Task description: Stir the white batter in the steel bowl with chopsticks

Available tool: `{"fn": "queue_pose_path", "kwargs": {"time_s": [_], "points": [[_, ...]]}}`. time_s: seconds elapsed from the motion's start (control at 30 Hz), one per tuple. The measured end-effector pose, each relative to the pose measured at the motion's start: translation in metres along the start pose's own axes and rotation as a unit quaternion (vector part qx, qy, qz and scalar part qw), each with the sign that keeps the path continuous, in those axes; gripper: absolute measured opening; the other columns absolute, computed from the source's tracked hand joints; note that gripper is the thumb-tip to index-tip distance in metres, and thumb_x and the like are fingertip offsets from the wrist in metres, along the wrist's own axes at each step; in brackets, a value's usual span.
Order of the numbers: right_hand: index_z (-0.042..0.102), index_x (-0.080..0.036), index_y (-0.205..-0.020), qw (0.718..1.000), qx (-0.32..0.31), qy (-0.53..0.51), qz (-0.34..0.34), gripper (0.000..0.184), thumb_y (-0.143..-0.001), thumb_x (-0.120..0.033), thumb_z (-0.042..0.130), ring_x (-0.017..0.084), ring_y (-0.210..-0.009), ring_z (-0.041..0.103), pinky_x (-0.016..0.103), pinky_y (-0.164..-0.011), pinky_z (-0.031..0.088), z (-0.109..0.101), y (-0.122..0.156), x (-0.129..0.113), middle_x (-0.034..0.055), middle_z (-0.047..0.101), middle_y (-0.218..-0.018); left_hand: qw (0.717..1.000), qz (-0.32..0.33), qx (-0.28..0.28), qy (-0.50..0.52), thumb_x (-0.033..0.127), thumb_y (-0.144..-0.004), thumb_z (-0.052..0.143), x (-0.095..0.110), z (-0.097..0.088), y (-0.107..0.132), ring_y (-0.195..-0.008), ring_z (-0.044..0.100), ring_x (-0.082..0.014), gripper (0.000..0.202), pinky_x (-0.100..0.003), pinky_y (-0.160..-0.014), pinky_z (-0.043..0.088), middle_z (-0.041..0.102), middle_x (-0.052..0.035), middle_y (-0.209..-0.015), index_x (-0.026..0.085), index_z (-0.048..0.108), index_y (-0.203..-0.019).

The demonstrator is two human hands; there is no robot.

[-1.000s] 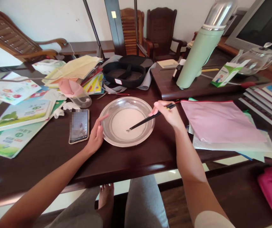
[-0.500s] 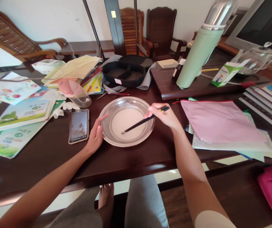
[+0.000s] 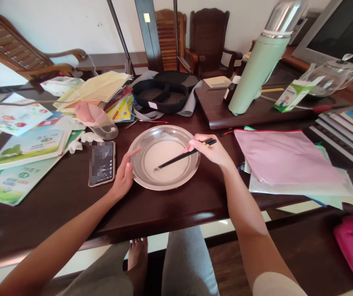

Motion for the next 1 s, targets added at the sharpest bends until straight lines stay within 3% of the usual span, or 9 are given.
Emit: {"fn": "queue_pose_path", "kwargs": {"time_s": [0.07,0.23,0.3,0.47,0.57,0.7,0.8,0.9,1.0], "points": [[0.076,-0.024,-0.072,1.000,0.020,0.020,-0.005,0.041,-0.087,-0.061,0.073,0.022,-0.083,0.078,0.035,-0.080,0.059,-0.002,-0.002,-0.001,0.0044,0.082,-0.081,1.000,-0.002,0.000,-0.001,0.060,-0.108,0.031,0.000,0.000,0.000,-0.138,0.057,-0.0301,0.059,-0.054,-0.123,0.036,0.062,-0.0173,-0.145,0.020,0.055,-0.144],[0.070,-0.024,-0.061,0.989,0.149,0.011,-0.016,0.047,-0.091,-0.061,0.070,0.021,-0.070,0.076,0.037,-0.078,0.059,-0.039,0.004,0.002,0.0030,0.078,-0.067,1.000,0.000,0.002,0.005,0.061,-0.108,0.032,-0.001,0.000,0.000,-0.138,0.057,-0.0301,0.059,-0.055,-0.125,0.033,0.063,-0.0170,-0.143,0.019,0.055,-0.143],[0.068,-0.024,-0.058,0.991,0.131,-0.008,-0.015,0.051,-0.091,-0.063,0.068,0.021,-0.066,0.075,0.037,-0.073,0.059,-0.037,0.005,0.002,0.0032,0.075,-0.063,1.000,-0.004,0.000,0.006,0.062,-0.107,0.032,-0.001,0.000,0.000,-0.138,0.057,-0.0301,0.060,-0.054,-0.124,0.034,0.063,-0.0168,-0.143,0.020,0.055,-0.143],[0.076,-0.024,-0.069,1.000,-0.004,0.005,0.006,0.044,-0.087,-0.064,0.072,0.022,-0.078,0.078,0.036,-0.076,0.060,0.001,0.001,-0.003,0.0052,0.081,-0.076,1.000,-0.009,-0.001,0.011,0.062,-0.107,0.032,0.000,0.000,0.000,-0.138,0.057,-0.0297,0.060,-0.052,-0.122,0.037,0.062,-0.0173,-0.145,0.020,0.055,-0.143],[0.076,-0.025,-0.071,0.998,0.052,0.026,0.000,0.042,-0.086,-0.064,0.073,0.023,-0.081,0.078,0.038,-0.082,0.060,-0.010,0.000,-0.003,0.0043,0.081,-0.078,1.000,-0.008,-0.001,0.008,0.061,-0.108,0.032,0.000,0.000,0.000,-0.138,0.056,-0.0300,0.060,-0.052,-0.121,0.039,0.061,-0.0174,-0.145,0.020,0.055,-0.144],[0.069,-0.026,-0.059,0.989,0.146,0.007,-0.007,0.049,-0.089,-0.065,0.069,0.023,-0.068,0.075,0.040,-0.077,0.060,-0.038,0.006,0.000,0.0030,0.076,-0.064,1.000,-0.008,0.001,0.001,0.062,-0.107,0.031,0.001,-0.001,0.000,-0.137,0.057,-0.0304,0.060,-0.052,-0.121,0.039,0.063,-0.0170,-0.144,0.020,0.056,-0.143],[0.070,-0.026,-0.058,0.997,0.077,-0.018,0.004,0.049,-0.090,-0.064,0.069,0.022,-0.066,0.074,0.039,-0.071,0.059,-0.023,0.004,0.001,0.0035,0.075,-0.063,1.000,-0.010,0.000,-0.005,0.063,-0.107,0.031,0.001,0.000,0.000,-0.136,0.058,-0.0304,0.061,-0.054,-0.124,0.034,0.064,-0.0168,-0.142,0.020,0.056,-0.142],[0.075,-0.024,-0.067,1.000,0.004,-0.001,0.008,0.044,-0.087,-0.063,0.072,0.023,-0.076,0.077,0.037,-0.075,0.060,-0.002,0.001,-0.001,0.0044,0.079,-0.073,1.000,-0.010,0.000,0.001,0.063,-0.107,0.030,0.000,0.000,0.000,-0.137,0.057,-0.0298,0.062,-0.052,-0.122,0.037,0.063,-0.0176,-0.143,0.019,0.056,-0.143],[0.076,-0.025,-0.070,0.999,0.046,0.024,0.000,0.041,-0.086,-0.063,0.074,0.023,-0.082,0.079,0.037,-0.081,0.060,-0.009,0.000,-0.003,0.0043,0.081,-0.078,1.000,-0.005,0.002,0.006,0.062,-0.107,0.030,0.000,0.001,0.000,-0.138,0.057,-0.0295,0.062,-0.050,-0.120,0.040,0.062,-0.0180,-0.144,0.019,0.055,-0.143]]}}
Point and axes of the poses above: each hand's wrist, its own y-axis away from the middle knuckle, its own z-axis out of the palm, x = y × z, the point moved 9 cm from there along -y, towards the middle knuckle
